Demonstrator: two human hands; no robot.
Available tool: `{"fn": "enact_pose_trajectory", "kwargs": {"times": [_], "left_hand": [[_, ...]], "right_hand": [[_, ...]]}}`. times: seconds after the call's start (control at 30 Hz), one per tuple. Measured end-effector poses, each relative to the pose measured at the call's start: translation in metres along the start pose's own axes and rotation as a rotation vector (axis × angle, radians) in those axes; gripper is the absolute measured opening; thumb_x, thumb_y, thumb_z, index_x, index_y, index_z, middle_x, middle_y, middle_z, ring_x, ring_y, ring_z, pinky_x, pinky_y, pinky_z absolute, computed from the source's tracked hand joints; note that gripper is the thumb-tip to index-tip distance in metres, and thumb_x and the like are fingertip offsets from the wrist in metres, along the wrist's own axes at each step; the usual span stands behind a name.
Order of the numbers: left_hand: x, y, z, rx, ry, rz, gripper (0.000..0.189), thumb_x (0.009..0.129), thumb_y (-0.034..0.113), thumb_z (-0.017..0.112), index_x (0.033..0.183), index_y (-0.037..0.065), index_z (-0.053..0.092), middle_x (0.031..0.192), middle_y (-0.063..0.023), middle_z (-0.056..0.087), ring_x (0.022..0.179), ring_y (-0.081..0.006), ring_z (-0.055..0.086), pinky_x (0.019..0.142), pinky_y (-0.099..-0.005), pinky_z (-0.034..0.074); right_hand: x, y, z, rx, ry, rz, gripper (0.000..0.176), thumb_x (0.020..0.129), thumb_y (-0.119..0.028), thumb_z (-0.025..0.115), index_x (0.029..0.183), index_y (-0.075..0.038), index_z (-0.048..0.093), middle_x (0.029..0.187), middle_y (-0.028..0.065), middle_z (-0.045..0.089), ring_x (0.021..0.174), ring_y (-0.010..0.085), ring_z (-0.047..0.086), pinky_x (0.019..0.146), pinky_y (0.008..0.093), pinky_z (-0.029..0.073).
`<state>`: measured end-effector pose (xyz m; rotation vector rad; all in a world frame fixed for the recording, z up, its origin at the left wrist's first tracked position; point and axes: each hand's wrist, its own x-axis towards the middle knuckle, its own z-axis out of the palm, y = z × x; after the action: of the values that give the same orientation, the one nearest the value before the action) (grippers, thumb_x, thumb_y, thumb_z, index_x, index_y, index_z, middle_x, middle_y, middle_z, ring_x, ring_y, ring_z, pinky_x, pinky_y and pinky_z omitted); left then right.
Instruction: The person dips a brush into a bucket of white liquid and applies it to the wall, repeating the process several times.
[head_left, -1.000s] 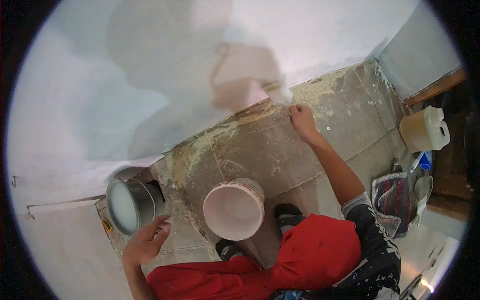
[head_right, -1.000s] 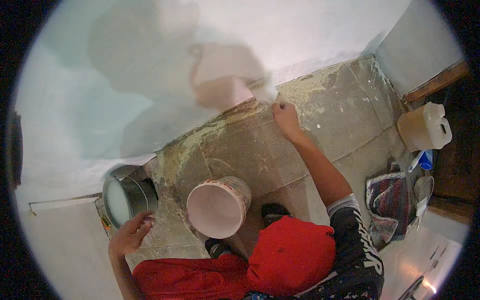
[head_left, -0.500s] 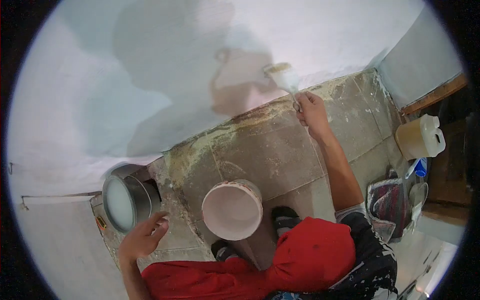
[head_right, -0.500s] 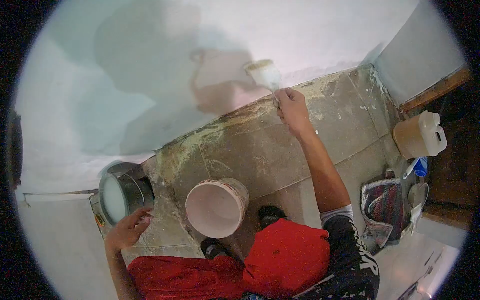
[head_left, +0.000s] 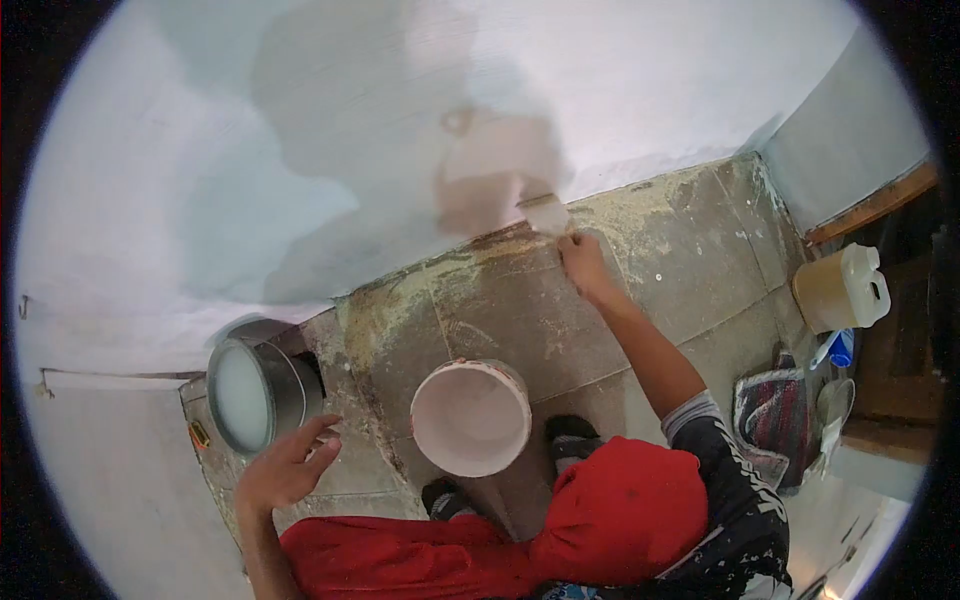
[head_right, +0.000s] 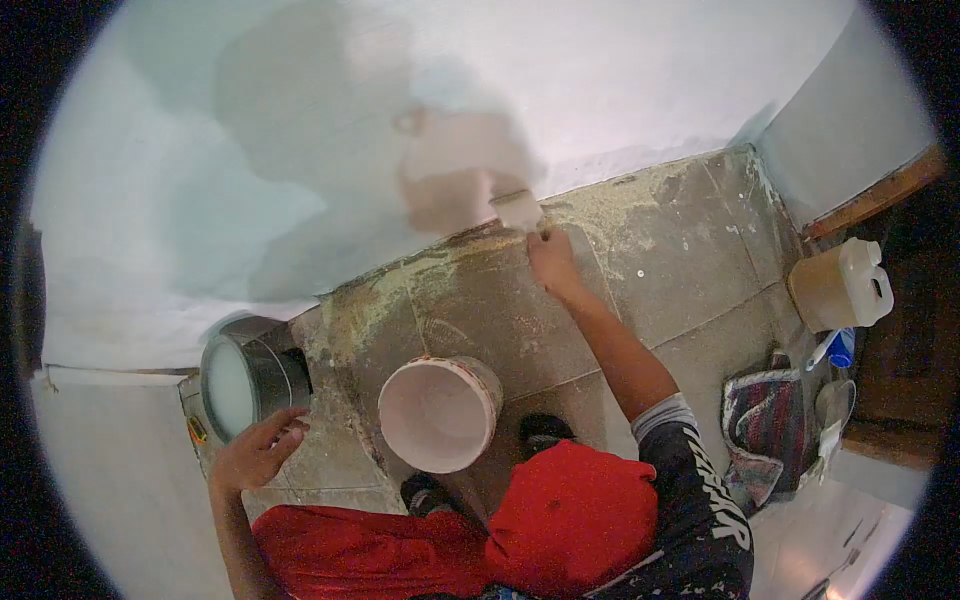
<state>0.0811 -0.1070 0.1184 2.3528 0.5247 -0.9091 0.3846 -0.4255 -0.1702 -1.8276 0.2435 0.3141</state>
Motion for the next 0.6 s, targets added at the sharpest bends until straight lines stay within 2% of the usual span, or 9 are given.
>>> {"fn": "enact_pose_trajectory", "kwargs": {"times": [0.07, 0.13, 0.17, 0.23, 0.37, 0.47, 0.53, 0.6], "left_hand": [[-0.002, 0.003, -0.001, 0.013, 0.008, -0.004, 0.048, 0.097, 0.040, 0.047, 0.133, 0.008, 0.047, 0.117, -0.0170, 0.062, 0.106, -0.0318, 0.060, 0.091, -0.0387, 0.046], [-0.001, -0.001, -0.001, 0.025, 0.005, -0.007, 0.048, 0.097, 0.040, 0.046, 0.134, 0.008, 0.047, 0.116, -0.0169, 0.062, 0.105, -0.0320, 0.060, 0.090, -0.0388, 0.046], [0.000, -0.003, -0.001, 0.038, 0.002, -0.009, 0.048, 0.097, 0.040, 0.046, 0.134, 0.008, 0.047, 0.116, -0.0167, 0.062, 0.104, -0.0322, 0.061, 0.089, -0.0390, 0.047], [0.001, 0.001, -0.003, 0.039, -0.010, -0.009, 0.048, 0.097, 0.040, 0.046, 0.133, 0.008, 0.047, 0.116, -0.0166, 0.063, 0.104, -0.0325, 0.061, 0.089, -0.0391, 0.047], [0.004, 0.011, -0.006, 0.018, -0.018, -0.019, 0.047, 0.097, 0.040, 0.046, 0.132, 0.009, 0.048, 0.115, -0.0160, 0.063, 0.105, -0.0333, 0.060, 0.090, -0.0396, 0.047], [0.007, 0.003, -0.003, 0.020, 0.003, 0.001, 0.046, 0.097, 0.040, 0.046, 0.131, 0.009, 0.049, 0.115, -0.0167, 0.063, 0.106, -0.0334, 0.060, 0.090, -0.0399, 0.046], [0.007, 0.005, -0.003, 0.023, 0.001, 0.008, 0.046, 0.097, 0.040, 0.046, 0.131, 0.009, 0.049, 0.115, -0.0172, 0.063, 0.106, -0.0334, 0.060, 0.090, -0.0399, 0.046], [0.006, 0.005, -0.004, 0.032, -0.001, 0.013, 0.046, 0.097, 0.040, 0.046, 0.131, 0.009, 0.049, 0.114, -0.0176, 0.063, 0.106, -0.0333, 0.060, 0.090, -0.0400, 0.046]], "right_hand": [[-0.007, -0.023, -0.002, 0.022, -0.012, -0.038, 0.024, 0.088, -0.020, 0.055, 0.072, -0.002, 0.056, 0.058, 0.0014, 0.051, 0.044, 0.0107, 0.043, 0.038, 0.0295, 0.030], [-0.026, -0.060, -0.012, 0.322, -0.069, -0.065, 0.020, 0.089, -0.019, 0.054, 0.076, -0.005, 0.055, 0.060, -0.0006, 0.050, 0.043, 0.0076, 0.039, 0.037, 0.0255, 0.028], [-0.040, -0.078, -0.019, 0.321, -0.069, -0.061, 0.020, 0.089, -0.019, 0.054, 0.076, -0.005, 0.055, 0.060, -0.0006, 0.050, 0.043, 0.0076, 0.039, 0.037, 0.0255, 0.028], [-0.062, -0.100, -0.030, 0.457, -0.113, -0.122, 0.021, 0.090, -0.018, 0.054, 0.075, -0.003, 0.058, 0.060, 0.0019, 0.051, 0.048, 0.0094, 0.045, 0.043, 0.0280, 0.034], [-0.051, -0.075, -0.020, 0.479, -0.085, -0.173, 0.022, 0.092, -0.018, 0.053, 0.077, -0.002, 0.058, 0.062, 0.0022, 0.052, 0.049, 0.0098, 0.045, 0.043, 0.0277, 0.034], [-0.024, -0.024, 0.004, 0.291, -0.026, -0.179, 0.021, 0.091, -0.021, 0.053, 0.077, -0.005, 0.055, 0.060, 0.0006, 0.049, 0.045, 0.0088, 0.042, 0.039, 0.0258, 0.031], [-0.018, -0.007, 0.014, 0.080, 0.030, -0.079, 0.025, 0.090, -0.023, 0.054, 0.075, -0.003, 0.057, 0.060, 0.0027, 0.051, 0.046, 0.0118, 0.046, 0.040, 0.0297, 0.034], [-0.022, -0.001, 0.013, 0.071, 0.021, -0.021, 0.026, 0.089, -0.023, 0.054, 0.074, -0.002, 0.057, 0.059, 0.0037, 0.052, 0.047, 0.0129, 0.047, 0.041, 0.0312, 0.035]]}}
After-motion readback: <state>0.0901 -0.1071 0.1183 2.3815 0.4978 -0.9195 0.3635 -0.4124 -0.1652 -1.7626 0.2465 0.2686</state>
